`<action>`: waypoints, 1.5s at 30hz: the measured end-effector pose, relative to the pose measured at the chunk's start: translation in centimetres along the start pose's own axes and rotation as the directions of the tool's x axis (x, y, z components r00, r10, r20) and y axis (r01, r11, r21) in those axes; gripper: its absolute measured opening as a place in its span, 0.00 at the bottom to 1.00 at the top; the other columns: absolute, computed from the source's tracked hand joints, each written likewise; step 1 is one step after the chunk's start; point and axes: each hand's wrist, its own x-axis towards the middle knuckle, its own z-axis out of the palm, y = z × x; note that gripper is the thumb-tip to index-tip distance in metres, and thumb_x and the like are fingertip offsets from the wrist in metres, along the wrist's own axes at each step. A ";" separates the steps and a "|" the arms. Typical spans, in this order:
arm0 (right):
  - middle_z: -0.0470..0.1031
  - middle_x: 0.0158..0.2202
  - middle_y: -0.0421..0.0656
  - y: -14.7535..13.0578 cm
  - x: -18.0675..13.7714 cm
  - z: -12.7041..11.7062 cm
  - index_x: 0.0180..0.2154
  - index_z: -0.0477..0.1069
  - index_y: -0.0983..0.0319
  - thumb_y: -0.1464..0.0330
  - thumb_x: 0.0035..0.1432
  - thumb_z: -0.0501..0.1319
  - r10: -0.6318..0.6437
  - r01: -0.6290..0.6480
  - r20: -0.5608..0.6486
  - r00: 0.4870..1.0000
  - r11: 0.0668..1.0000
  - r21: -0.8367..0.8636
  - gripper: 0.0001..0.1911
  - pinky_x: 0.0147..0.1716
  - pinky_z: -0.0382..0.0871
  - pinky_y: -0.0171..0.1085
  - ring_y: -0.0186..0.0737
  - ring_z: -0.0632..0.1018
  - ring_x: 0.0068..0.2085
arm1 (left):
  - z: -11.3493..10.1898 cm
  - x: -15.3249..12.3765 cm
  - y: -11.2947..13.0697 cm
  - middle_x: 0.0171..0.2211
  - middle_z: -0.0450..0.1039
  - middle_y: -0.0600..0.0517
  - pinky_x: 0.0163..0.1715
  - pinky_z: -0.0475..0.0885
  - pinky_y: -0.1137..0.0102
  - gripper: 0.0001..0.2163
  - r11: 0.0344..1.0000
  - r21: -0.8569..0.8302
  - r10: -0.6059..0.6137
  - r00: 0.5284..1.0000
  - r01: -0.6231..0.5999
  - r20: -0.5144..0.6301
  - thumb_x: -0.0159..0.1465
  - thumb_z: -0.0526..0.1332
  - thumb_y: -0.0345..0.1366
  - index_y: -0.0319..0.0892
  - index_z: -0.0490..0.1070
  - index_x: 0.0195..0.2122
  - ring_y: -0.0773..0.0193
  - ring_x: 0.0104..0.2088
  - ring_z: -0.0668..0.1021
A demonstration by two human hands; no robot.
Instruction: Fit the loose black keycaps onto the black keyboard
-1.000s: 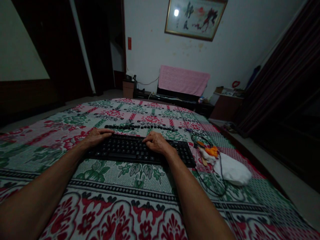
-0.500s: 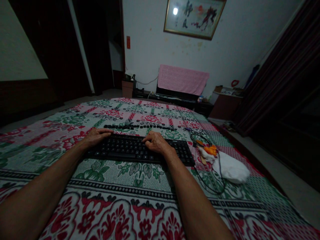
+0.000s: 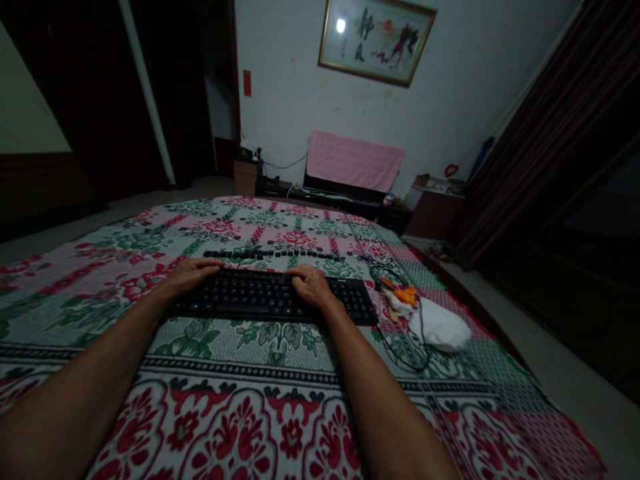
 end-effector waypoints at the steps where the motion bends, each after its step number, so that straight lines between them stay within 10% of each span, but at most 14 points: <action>1: 0.74 0.36 0.41 0.0 0.0 -0.1 0.36 0.74 0.61 0.76 0.50 0.51 0.031 -0.031 -0.020 0.999 0.999 0.012 0.16 0.43 0.64 0.34 0.34 0.72 0.39 | 0.0 0.0 0.0 0.36 0.76 0.55 0.41 0.66 0.73 0.15 1.000 0.003 0.006 1.000 -0.006 0.003 0.49 0.57 0.42 0.46 0.76 0.36 0.61 0.40 0.75; 14: 0.75 0.37 0.43 -1.1 1.7 -0.3 0.36 0.76 0.61 0.74 0.48 0.52 0.120 -0.081 0.124 0.985 0.955 -0.286 0.16 0.42 0.64 0.35 0.39 0.73 0.40 | -0.2 -0.4 0.7 0.38 0.76 0.53 0.43 0.66 0.72 0.15 0.999 -0.009 0.041 0.999 -0.041 0.014 0.50 0.56 0.41 0.44 0.75 0.36 0.61 0.41 0.75; 27: 0.74 0.42 0.40 0.0 9.9 6.1 0.45 0.70 0.58 0.75 0.51 0.52 0.101 -0.066 0.154 0.983 0.974 -0.215 0.20 0.45 0.64 0.34 0.36 0.73 0.43 | 0.1 -0.3 0.6 0.37 0.76 0.52 0.44 0.65 0.69 0.14 0.995 -0.100 0.014 1.000 -0.014 0.000 0.50 0.57 0.40 0.43 0.76 0.35 0.59 0.42 0.74; 45: 0.74 0.36 0.42 1.0 11.4 6.8 0.45 0.68 0.60 0.75 0.47 0.53 0.092 -0.025 0.245 0.965 0.965 -0.260 0.21 0.38 0.63 0.31 0.36 0.73 0.37 | 0.4 -0.2 0.5 0.35 0.77 0.52 0.42 0.66 0.70 0.14 0.991 -0.135 -0.002 1.000 0.001 -0.007 0.49 0.57 0.40 0.43 0.76 0.34 0.60 0.40 0.75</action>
